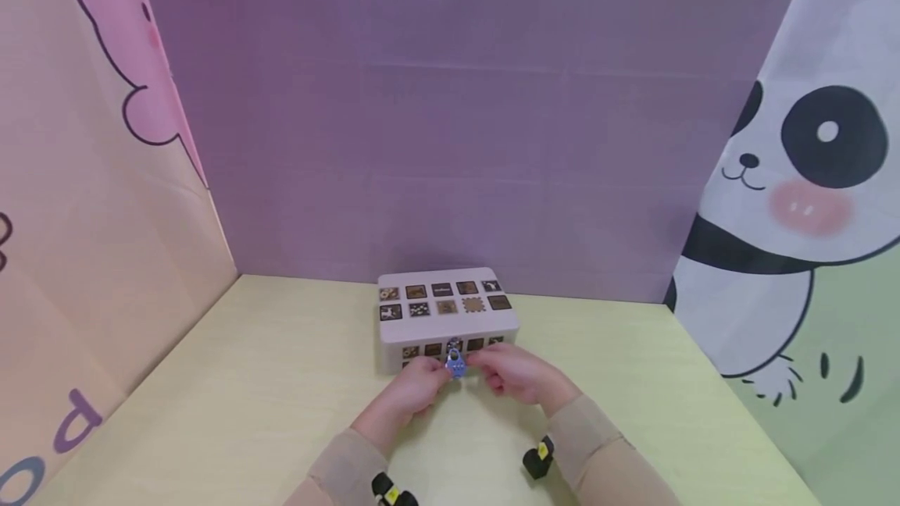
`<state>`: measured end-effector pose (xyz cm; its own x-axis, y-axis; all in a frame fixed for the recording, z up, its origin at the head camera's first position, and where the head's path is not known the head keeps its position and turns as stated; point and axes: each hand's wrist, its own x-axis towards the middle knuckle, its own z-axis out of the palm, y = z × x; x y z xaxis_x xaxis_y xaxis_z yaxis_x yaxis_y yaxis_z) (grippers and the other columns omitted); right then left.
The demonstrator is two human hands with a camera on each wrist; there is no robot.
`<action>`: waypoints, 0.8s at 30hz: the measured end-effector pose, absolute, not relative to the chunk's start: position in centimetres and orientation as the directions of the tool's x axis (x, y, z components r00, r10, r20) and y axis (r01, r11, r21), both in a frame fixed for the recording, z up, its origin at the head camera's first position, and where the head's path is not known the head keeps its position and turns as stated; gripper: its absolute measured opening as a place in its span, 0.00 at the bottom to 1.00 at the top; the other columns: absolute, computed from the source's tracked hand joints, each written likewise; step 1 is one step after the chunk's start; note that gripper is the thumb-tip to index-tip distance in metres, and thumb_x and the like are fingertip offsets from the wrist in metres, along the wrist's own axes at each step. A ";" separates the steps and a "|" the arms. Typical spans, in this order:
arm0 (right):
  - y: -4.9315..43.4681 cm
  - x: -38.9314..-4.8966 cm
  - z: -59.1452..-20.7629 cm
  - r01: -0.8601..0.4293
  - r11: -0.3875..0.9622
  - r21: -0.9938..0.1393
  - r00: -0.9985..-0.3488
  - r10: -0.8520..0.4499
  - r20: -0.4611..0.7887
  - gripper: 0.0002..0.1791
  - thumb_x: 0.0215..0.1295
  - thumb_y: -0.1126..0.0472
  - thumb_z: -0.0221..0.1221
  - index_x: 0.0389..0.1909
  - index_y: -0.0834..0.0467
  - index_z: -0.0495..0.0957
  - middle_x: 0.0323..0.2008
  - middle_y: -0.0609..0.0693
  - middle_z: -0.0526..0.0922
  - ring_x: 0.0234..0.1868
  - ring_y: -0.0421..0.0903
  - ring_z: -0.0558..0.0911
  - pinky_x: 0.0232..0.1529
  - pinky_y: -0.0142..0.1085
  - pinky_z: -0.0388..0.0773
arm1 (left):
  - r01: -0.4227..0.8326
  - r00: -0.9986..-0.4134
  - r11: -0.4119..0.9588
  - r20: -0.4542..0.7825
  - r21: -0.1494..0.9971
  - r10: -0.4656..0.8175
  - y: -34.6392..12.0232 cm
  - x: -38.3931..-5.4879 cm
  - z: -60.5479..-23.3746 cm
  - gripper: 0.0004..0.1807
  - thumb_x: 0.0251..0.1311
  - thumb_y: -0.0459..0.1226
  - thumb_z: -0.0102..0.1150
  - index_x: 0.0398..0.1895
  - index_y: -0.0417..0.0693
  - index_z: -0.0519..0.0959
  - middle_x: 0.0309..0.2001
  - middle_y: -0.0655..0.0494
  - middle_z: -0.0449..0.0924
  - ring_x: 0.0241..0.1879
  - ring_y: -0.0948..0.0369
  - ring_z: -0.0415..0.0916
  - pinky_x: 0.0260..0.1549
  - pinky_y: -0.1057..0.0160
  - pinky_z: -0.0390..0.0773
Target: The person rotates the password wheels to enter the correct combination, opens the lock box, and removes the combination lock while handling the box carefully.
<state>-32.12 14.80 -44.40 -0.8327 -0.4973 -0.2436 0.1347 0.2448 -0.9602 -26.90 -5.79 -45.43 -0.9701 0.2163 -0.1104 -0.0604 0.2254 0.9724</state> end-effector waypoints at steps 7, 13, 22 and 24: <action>15.3 -32.0 -44.1 0.141 0.248 -0.959 -0.818 -0.516 -0.254 0.15 0.75 0.60 0.55 0.52 0.67 0.79 0.23 0.44 0.63 0.23 0.40 0.60 0.27 0.30 0.60 | -0.064 -0.973 0.231 -0.112 0.971 0.202 -5.8 -26.7 -45.3 0.13 0.73 0.36 0.53 0.46 0.32 0.80 0.16 0.63 0.63 0.13 0.68 0.54 0.11 0.71 0.57; 15.4 -31.9 -44.1 0.133 0.243 -0.961 -0.818 -0.521 -0.245 0.14 0.74 0.59 0.56 0.49 0.66 0.79 0.22 0.44 0.63 0.23 0.41 0.60 0.28 0.31 0.60 | -0.061 -0.976 0.235 -0.108 0.970 0.190 -5.7 -27.0 -45.7 0.12 0.73 0.36 0.53 0.46 0.34 0.81 0.16 0.64 0.63 0.12 0.68 0.55 0.11 0.71 0.58; 14.7 -31.8 -44.3 0.134 0.200 -0.971 -0.807 -0.547 -0.224 0.12 0.74 0.59 0.57 0.48 0.64 0.78 0.25 0.45 0.65 0.23 0.41 0.61 0.28 0.31 0.60 | -0.045 -0.976 0.230 -0.093 0.972 0.199 -5.7 -27.2 -45.9 0.13 0.72 0.37 0.55 0.45 0.33 0.82 0.17 0.64 0.63 0.13 0.68 0.55 0.11 0.71 0.59; 14.4 -31.7 -44.3 0.131 0.194 -0.972 -0.807 -0.549 -0.218 0.12 0.74 0.59 0.58 0.48 0.65 0.78 0.25 0.45 0.65 0.23 0.41 0.60 0.27 0.31 0.60 | -0.048 -0.975 0.230 -0.096 0.972 0.199 -5.8 -27.2 -45.9 0.14 0.72 0.37 0.55 0.44 0.33 0.82 0.17 0.64 0.63 0.12 0.68 0.55 0.11 0.71 0.58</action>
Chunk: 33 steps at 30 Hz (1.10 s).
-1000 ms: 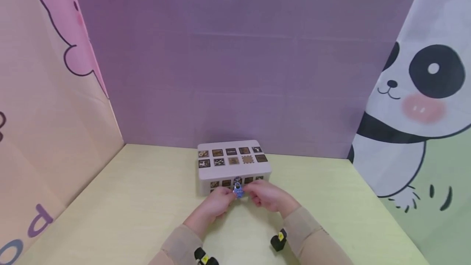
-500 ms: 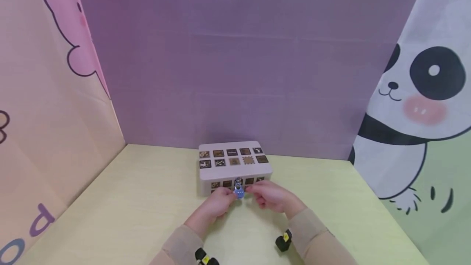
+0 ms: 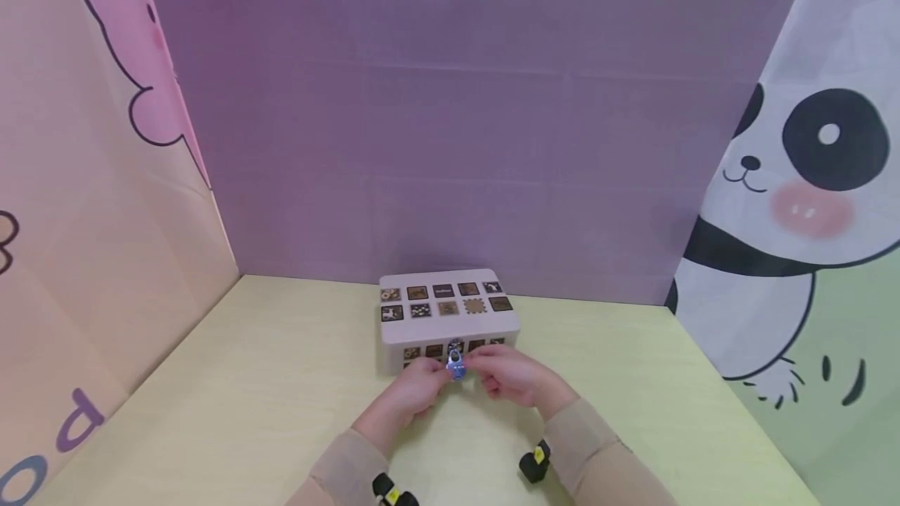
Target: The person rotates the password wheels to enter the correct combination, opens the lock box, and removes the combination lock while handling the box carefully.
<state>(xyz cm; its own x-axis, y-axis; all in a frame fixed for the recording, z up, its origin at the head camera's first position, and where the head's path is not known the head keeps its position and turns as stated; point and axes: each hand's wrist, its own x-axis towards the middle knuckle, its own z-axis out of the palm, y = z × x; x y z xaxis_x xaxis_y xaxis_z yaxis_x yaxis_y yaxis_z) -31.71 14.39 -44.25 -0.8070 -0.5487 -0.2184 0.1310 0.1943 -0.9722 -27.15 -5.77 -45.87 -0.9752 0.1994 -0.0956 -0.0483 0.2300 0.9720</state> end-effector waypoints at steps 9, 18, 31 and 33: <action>13.5 -31.7 -44.2 0.107 0.213 -0.971 -0.806 -0.553 -0.210 0.11 0.71 0.64 0.59 0.47 0.68 0.78 0.28 0.48 0.71 0.22 0.40 0.62 0.26 0.31 0.62 | -0.055 -0.974 0.225 -0.101 0.973 0.201 -5.7 -27.2 -45.9 0.13 0.73 0.37 0.54 0.42 0.34 0.81 0.16 0.64 0.61 0.12 0.68 0.54 0.11 0.71 0.56; 13.1 -31.3 -43.9 0.089 0.275 -0.957 -0.821 -0.523 -0.227 0.09 0.70 0.65 0.59 0.42 0.68 0.79 0.23 0.46 0.67 0.22 0.40 0.62 0.27 0.31 0.61 | -0.075 -0.970 0.239 -0.127 0.968 0.207 -5.8 -27.1 -45.8 0.12 0.73 0.36 0.53 0.43 0.35 0.81 0.17 0.63 0.63 0.13 0.68 0.55 0.12 0.71 0.58; 12.9 -31.1 -43.8 0.107 0.298 -0.948 -0.825 -0.505 -0.252 0.09 0.71 0.63 0.59 0.43 0.67 0.79 0.22 0.46 0.67 0.22 0.40 0.62 0.27 0.31 0.60 | -0.074 -0.968 0.241 -0.128 0.968 0.218 -5.8 -27.2 -45.9 0.12 0.73 0.36 0.52 0.41 0.36 0.81 0.17 0.63 0.62 0.13 0.68 0.55 0.12 0.70 0.58; 12.9 -31.2 -43.8 0.104 0.297 -0.949 -0.822 -0.511 -0.250 0.09 0.71 0.63 0.58 0.42 0.67 0.79 0.22 0.46 0.66 0.22 0.40 0.62 0.27 0.31 0.60 | -0.072 -0.967 0.242 -0.127 0.968 0.219 -5.9 -27.2 -45.9 0.12 0.74 0.36 0.51 0.41 0.36 0.81 0.17 0.64 0.62 0.13 0.68 0.55 0.12 0.70 0.58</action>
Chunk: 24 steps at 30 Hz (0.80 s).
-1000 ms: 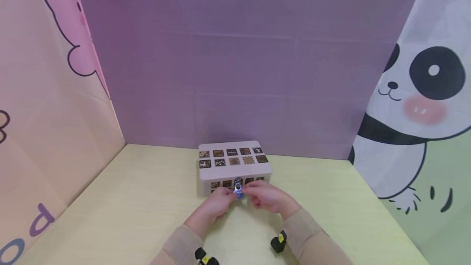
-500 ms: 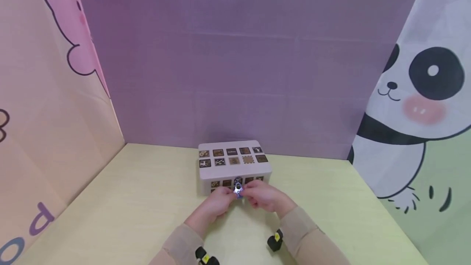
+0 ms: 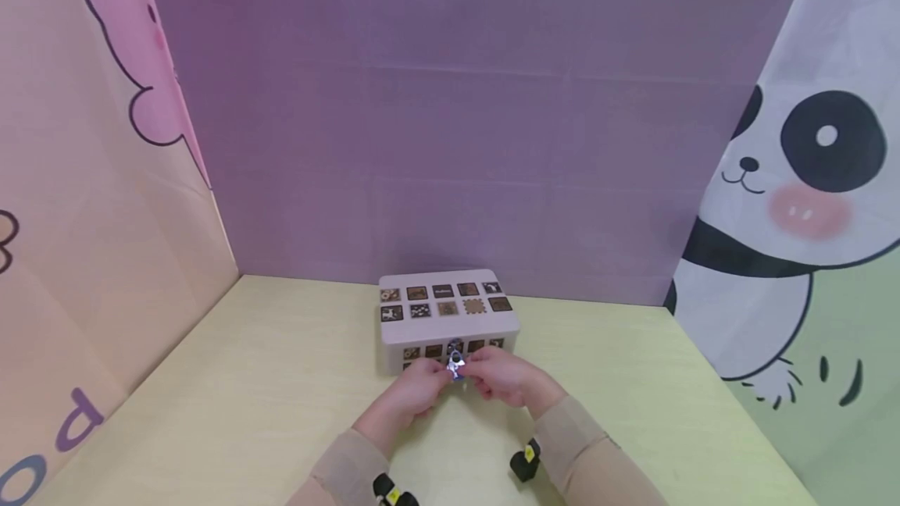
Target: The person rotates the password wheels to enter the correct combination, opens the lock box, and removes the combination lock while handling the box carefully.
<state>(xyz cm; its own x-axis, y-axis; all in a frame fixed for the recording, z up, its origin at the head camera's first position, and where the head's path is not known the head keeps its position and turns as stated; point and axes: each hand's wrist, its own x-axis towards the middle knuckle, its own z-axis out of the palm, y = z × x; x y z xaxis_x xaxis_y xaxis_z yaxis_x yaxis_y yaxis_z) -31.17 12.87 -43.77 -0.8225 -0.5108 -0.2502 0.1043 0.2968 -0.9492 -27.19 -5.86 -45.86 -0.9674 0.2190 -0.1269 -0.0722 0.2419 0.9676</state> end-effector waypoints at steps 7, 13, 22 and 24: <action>12.8 -31.3 -43.9 0.107 0.291 -0.951 -0.822 -0.511 -0.249 0.08 0.71 0.64 0.58 0.40 0.66 0.80 0.21 0.47 0.66 0.21 0.41 0.62 0.26 0.31 0.59 | -0.074 -0.966 0.239 -0.129 0.968 0.224 -5.8 -27.0 -45.6 0.12 0.74 0.36 0.51 0.41 0.35 0.81 0.17 0.64 0.62 0.13 0.68 0.55 0.12 0.70 0.57; 12.7 -31.2 -43.8 0.099 0.293 -0.951 -0.824 -0.512 -0.244 0.09 0.71 0.64 0.57 0.41 0.67 0.80 0.20 0.46 0.65 0.21 0.41 0.62 0.25 0.31 0.58 | -0.070 -0.966 0.228 -0.123 0.971 0.228 -5.8 -26.9 -45.5 0.12 0.74 0.35 0.51 0.40 0.34 0.80 0.16 0.64 0.61 0.13 0.68 0.54 0.12 0.70 0.56; 12.7 -31.1 -43.7 0.096 0.296 -0.950 -0.824 -0.512 -0.242 0.09 0.72 0.63 0.57 0.41 0.67 0.80 0.19 0.46 0.65 0.21 0.41 0.62 0.25 0.31 0.58 | -0.073 -0.965 0.228 -0.126 0.971 0.229 -5.8 -27.0 -45.6 0.12 0.74 0.36 0.51 0.40 0.34 0.80 0.16 0.64 0.61 0.13 0.68 0.54 0.11 0.70 0.56; 12.7 -31.2 -43.8 0.097 0.296 -0.950 -0.825 -0.511 -0.243 0.09 0.72 0.63 0.56 0.41 0.67 0.80 0.20 0.46 0.65 0.21 0.41 0.62 0.25 0.31 0.58 | -0.070 -0.966 0.227 -0.123 0.971 0.227 -5.8 -27.0 -45.7 0.12 0.73 0.36 0.51 0.41 0.34 0.80 0.16 0.64 0.61 0.13 0.68 0.54 0.11 0.70 0.57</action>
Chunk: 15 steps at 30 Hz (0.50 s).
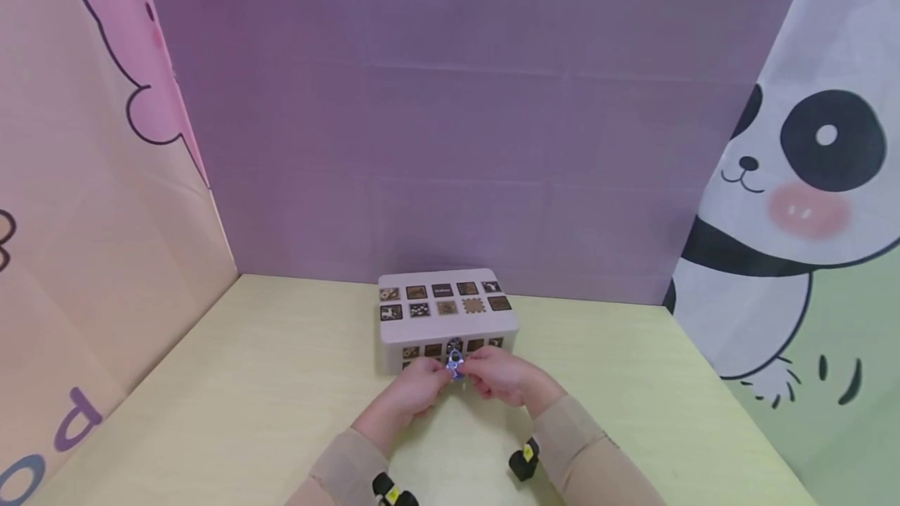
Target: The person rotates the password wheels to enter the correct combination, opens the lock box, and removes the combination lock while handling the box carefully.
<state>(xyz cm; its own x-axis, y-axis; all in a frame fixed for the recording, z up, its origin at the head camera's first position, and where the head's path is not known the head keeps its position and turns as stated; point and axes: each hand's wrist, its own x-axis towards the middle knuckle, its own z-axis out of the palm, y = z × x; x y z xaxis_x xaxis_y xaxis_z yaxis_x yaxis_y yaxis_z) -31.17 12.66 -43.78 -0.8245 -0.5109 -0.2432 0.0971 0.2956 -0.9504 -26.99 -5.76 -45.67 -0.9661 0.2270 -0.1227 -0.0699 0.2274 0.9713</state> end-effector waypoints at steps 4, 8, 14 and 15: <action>12.6 -31.2 -43.8 0.091 0.299 -0.950 -0.827 -0.508 -0.239 0.10 0.72 0.63 0.56 0.42 0.67 0.80 0.20 0.46 0.66 0.21 0.41 0.62 0.25 0.31 0.58 | -0.061 -0.969 0.224 -0.112 0.973 0.222 -5.7 -27.0 -45.7 0.12 0.73 0.35 0.52 0.40 0.33 0.80 0.16 0.63 0.62 0.13 0.67 0.55 0.12 0.70 0.57; 12.6 -31.2 -43.7 0.088 0.305 -0.948 -0.828 -0.507 -0.239 0.10 0.72 0.63 0.56 0.42 0.67 0.81 0.20 0.46 0.66 0.21 0.40 0.62 0.25 0.31 0.58 | -0.056 -0.969 0.225 -0.107 0.973 0.222 -5.7 -27.0 -45.7 0.12 0.73 0.35 0.52 0.39 0.34 0.80 0.16 0.64 0.61 0.13 0.67 0.54 0.11 0.70 0.56; 12.7 -31.2 -43.7 0.087 0.304 -0.949 -0.822 -0.515 -0.241 0.10 0.72 0.62 0.57 0.42 0.66 0.81 0.19 0.46 0.66 0.21 0.40 0.63 0.25 0.31 0.59 | -0.066 -0.968 0.233 -0.119 0.970 0.220 -5.8 -27.0 -45.6 0.12 0.73 0.36 0.52 0.40 0.34 0.81 0.16 0.63 0.62 0.13 0.67 0.55 0.12 0.70 0.57; 12.8 -31.2 -43.7 0.088 0.302 -0.949 -0.821 -0.518 -0.241 0.10 0.72 0.62 0.57 0.42 0.67 0.81 0.19 0.46 0.66 0.21 0.40 0.63 0.25 0.31 0.60 | -0.069 -0.968 0.234 -0.122 0.970 0.220 -5.8 -27.0 -45.6 0.12 0.73 0.36 0.52 0.41 0.34 0.81 0.17 0.63 0.62 0.13 0.67 0.55 0.12 0.70 0.57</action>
